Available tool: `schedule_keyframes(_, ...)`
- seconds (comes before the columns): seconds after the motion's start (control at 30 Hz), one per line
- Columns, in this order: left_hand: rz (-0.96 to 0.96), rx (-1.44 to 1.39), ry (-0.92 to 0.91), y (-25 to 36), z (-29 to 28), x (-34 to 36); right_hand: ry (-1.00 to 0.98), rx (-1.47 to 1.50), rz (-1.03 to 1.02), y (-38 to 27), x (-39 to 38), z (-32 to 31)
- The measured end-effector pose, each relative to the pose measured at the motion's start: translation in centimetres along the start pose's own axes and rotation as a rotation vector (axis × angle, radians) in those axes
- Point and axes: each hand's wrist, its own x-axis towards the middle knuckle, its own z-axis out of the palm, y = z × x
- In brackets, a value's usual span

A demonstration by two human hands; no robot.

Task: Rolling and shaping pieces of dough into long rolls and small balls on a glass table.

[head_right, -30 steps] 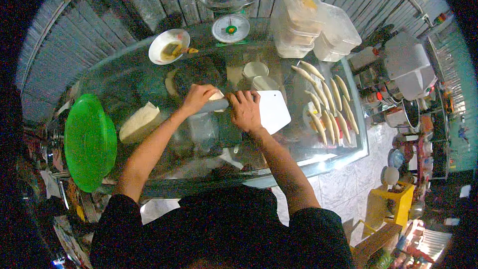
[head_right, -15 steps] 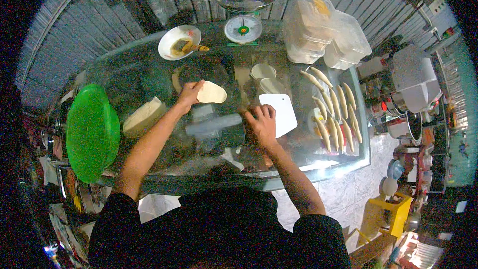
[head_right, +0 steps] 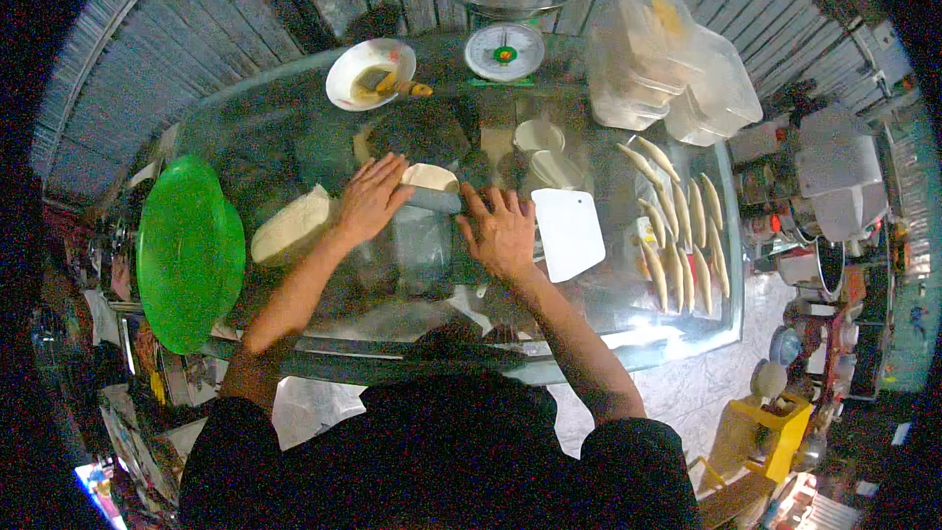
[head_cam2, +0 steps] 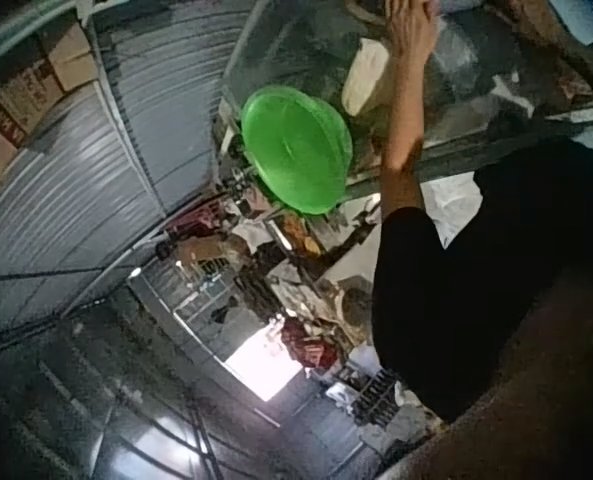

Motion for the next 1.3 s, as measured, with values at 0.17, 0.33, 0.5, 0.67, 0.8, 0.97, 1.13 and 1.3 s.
schedule_keyframes(0.17, -0.279, -0.418, -0.015, 0.1, 0.6, 1.2, 0.054, -0.067, 0.142, 0.6, 1.9, 1.8)
schedule_keyframes(0.33, -0.238, -0.206, 0.301, -2.3, 2.5, 5.0, 0.184, -0.200, 0.163, 2.2, 6.1, 2.8)
schedule_keyframes(0.5, -0.238, -0.157, 0.509, -3.0, 2.7, 7.5, 0.187, -0.113, 0.169, 4.3, 10.1, 3.2)
schedule_keyframes(0.67, -0.309, -0.194, 0.486, -2.6, 3.1, 7.7, 0.165, -0.129, 0.174, 6.4, 12.7, 5.0)
schedule_keyframes(0.8, -0.324, -0.101, 0.368, -3.3, 3.4, 6.5, 0.025, -0.075, 0.214, 5.2, 12.3, 4.3)
schedule_keyframes(0.97, -0.286, -0.091, 0.408, 1.7, 2.8, 1.0, 0.076, -0.109, 0.173, 4.2, 5.2, 3.8)
schedule_keyframes(1.13, -0.320, -0.227, 0.417, 4.4, 2.1, -2.3, 0.120, -0.075, 0.186, 2.4, 0.2, 3.0)
schedule_keyframes(1.3, -0.365, -0.160, 0.337, 4.7, 1.4, -2.4, 0.102, -0.064, 0.173, 2.4, 0.3, 2.8)
